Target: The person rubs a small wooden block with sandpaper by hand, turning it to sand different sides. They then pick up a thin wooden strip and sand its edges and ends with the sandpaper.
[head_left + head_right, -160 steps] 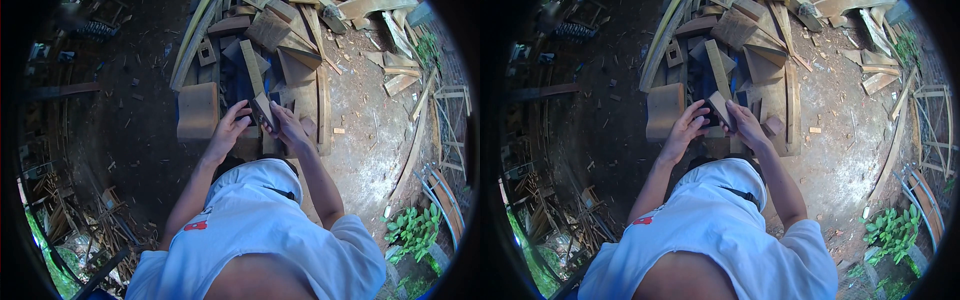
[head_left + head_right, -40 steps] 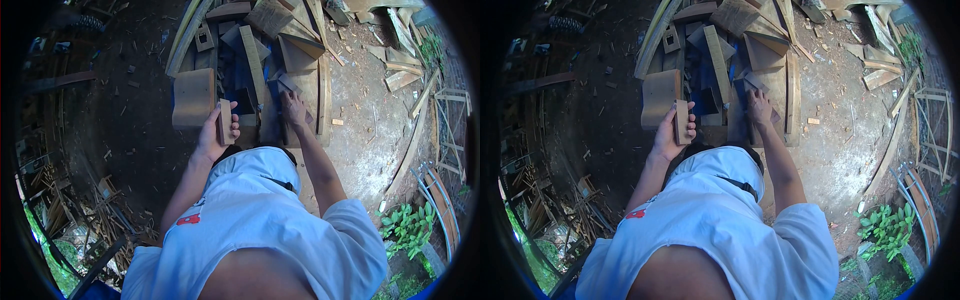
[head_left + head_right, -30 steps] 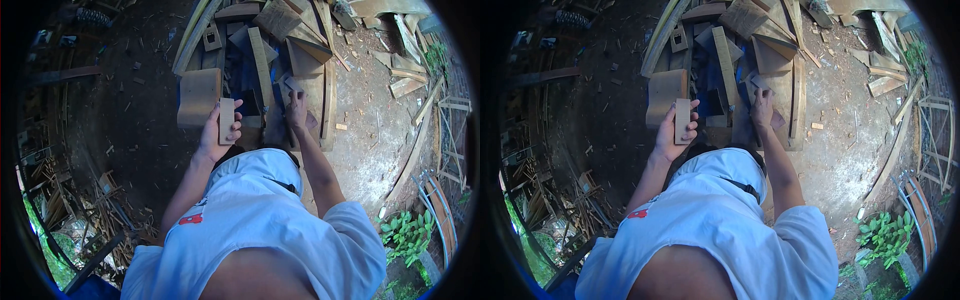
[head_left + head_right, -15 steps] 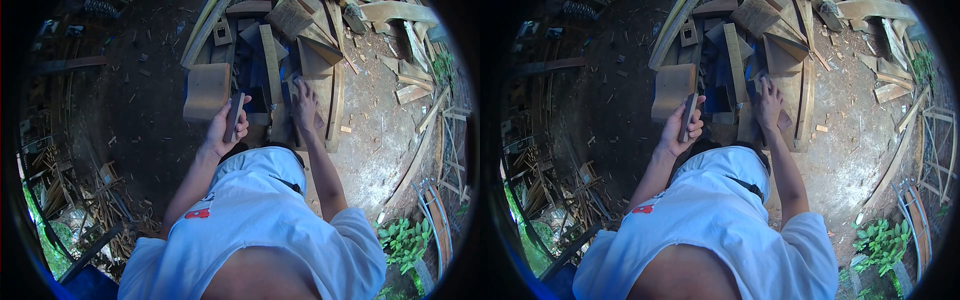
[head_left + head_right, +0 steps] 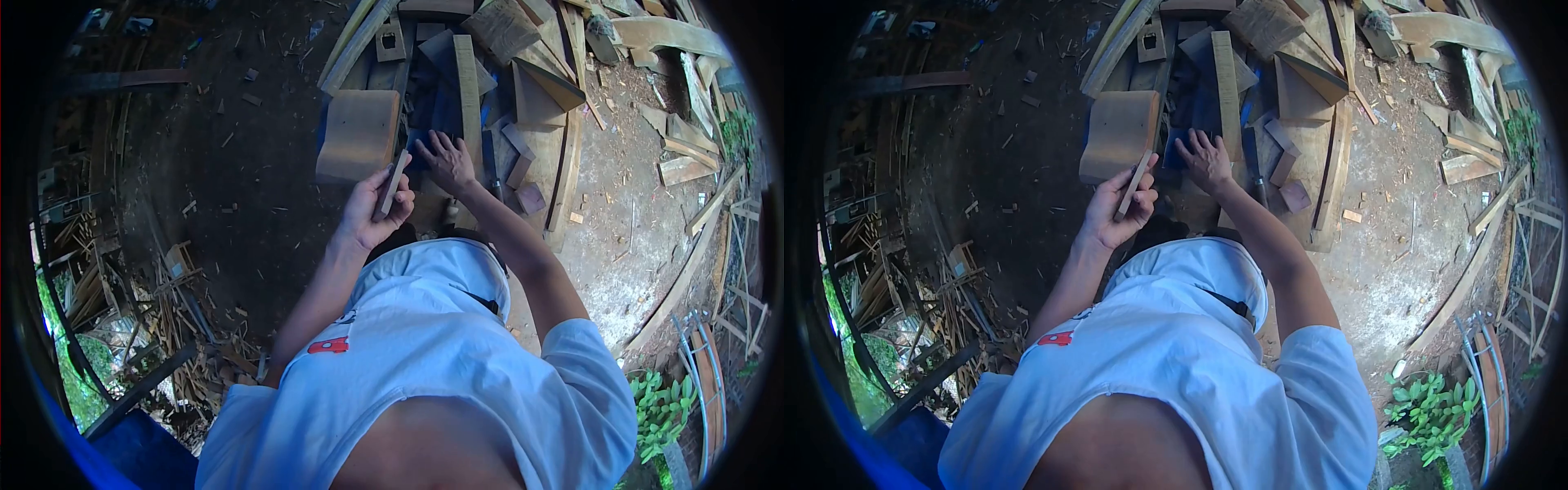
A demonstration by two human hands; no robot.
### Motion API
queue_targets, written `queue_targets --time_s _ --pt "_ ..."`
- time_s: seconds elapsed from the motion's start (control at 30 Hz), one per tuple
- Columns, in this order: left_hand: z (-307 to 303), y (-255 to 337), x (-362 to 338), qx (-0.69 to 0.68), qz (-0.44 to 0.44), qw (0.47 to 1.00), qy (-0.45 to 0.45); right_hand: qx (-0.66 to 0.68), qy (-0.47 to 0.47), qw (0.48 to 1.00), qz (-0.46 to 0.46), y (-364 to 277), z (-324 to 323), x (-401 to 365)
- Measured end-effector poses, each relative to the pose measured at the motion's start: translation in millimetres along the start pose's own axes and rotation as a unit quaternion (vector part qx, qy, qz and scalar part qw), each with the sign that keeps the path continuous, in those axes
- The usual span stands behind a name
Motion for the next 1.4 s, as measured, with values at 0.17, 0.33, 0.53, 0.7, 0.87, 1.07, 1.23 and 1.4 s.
queue_targets --time_s 0.17,0.33,0.53,0.7,0.87,1.07,1.23,1.4 --pt "-22.9 6.8 -7.9 -0.062 -0.008 0.994 0.09 -0.026 -0.004 0.999 0.021 -6.9 6.9 9.3" --pt "-4.7 26.7 -22.2 -0.023 0.071 0.997 0.003 -0.073 0.011 0.996 0.043 -16.3 3.2 5.8" --pt "-12.4 49.1 -31.4 0.022 0.108 0.994 -0.014 -0.125 0.043 0.991 0.002 -30.1 16.4 6.1" --pt "-29.7 57.2 -35.4 -0.064 0.073 0.995 0.009 0.02 0.109 0.991 0.069 -14.3 -20.9 4.4" --pt "-19.9 58.3 -50.3 -0.085 -0.004 0.995 -0.05 -0.079 0.089 0.99 0.079 -15.1 -13.6 10.8" --pt "-32.2 84.8 -56.4 0.045 0.041 0.998 -0.034 0.003 0.047 0.971 0.236 5.9 -28.6 14.9" --pt "-44.5 101.0 -50.1 0.068 0.055 0.996 -0.025 0.181 0.078 0.933 0.301 22.6 -24.8 20.5" --pt "-78.6 125.8 -23.0 0.075 0.052 0.996 -0.018 0.464 0.198 0.857 0.101 -101.3 -150.3 12.6"
Point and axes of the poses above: each hand's wrist, its own x-axis towards the middle knuckle, its own z-axis out of the palm, y = z × x, the point moved 10 cm from there along x, towards the middle knuckle, and after that the axes turned 2 degrees about y, right-handed, at the moved point
